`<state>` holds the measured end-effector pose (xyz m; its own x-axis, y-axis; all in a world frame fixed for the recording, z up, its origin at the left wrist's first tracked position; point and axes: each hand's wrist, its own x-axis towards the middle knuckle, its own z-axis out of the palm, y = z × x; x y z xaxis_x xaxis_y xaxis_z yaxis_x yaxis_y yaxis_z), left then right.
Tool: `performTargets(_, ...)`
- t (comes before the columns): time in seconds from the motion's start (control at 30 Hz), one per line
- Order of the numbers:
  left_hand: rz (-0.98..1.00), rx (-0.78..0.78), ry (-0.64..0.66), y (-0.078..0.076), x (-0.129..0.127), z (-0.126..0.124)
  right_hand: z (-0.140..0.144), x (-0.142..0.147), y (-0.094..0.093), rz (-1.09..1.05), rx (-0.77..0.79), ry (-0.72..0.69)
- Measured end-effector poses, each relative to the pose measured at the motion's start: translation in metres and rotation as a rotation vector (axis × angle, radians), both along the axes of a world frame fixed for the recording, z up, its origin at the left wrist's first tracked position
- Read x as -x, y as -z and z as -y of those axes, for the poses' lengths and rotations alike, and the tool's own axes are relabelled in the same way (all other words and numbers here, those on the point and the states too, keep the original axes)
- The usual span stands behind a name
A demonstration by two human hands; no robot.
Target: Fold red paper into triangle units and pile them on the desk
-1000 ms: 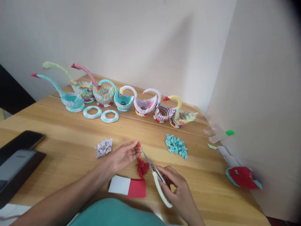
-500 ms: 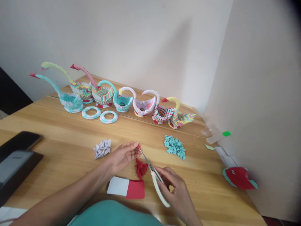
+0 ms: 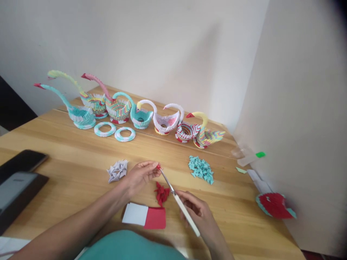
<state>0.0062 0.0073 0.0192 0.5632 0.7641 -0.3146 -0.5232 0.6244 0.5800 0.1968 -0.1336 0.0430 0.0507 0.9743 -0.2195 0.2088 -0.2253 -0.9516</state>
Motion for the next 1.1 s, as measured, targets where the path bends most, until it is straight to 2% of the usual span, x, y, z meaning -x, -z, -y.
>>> performTargets(0.1, 0.025, 0.050, 0.018, 0.0014, 0.0009, -0.0010, 0.0025, -0.0027, 0.0026, -0.009, 0.018, -0.005)
performTargets(0.27, 0.050, 0.058, 0.036, 0.0042, 0.0008, 0.0002, 0.0012, -0.0020, 0.0062, 0.004, -0.065, -0.011)
performTargets(0.37, 0.048, 0.051, 0.045, 0.0037, 0.0008, 0.0014, 0.0000, -0.0017, 0.0073, 0.009, -0.063, 0.000)
performTargets(0.53, 0.056, 0.022, 0.067, 0.0024, 0.0006, 0.0028, 0.0007, -0.0011, 0.0047, 0.030, -0.035, 0.017)
performTargets(0.73, 0.064, 0.049, 0.050, 0.0028, 0.0000, 0.0025, 0.0026, 0.0011, 0.0019, 0.006, -0.080, 0.041)
performTargets(1.0, 0.057, 0.033, 0.065, 0.0042, 0.0010, 0.0034, -0.0018, -0.0041, 0.0076, 0.092, -0.145, -0.032)
performTargets(1.1, 0.047, 0.030, 0.073, 0.0048, 0.0009, 0.0027, -0.0006, -0.0025, 0.0047, 0.222, -0.189, -0.049)
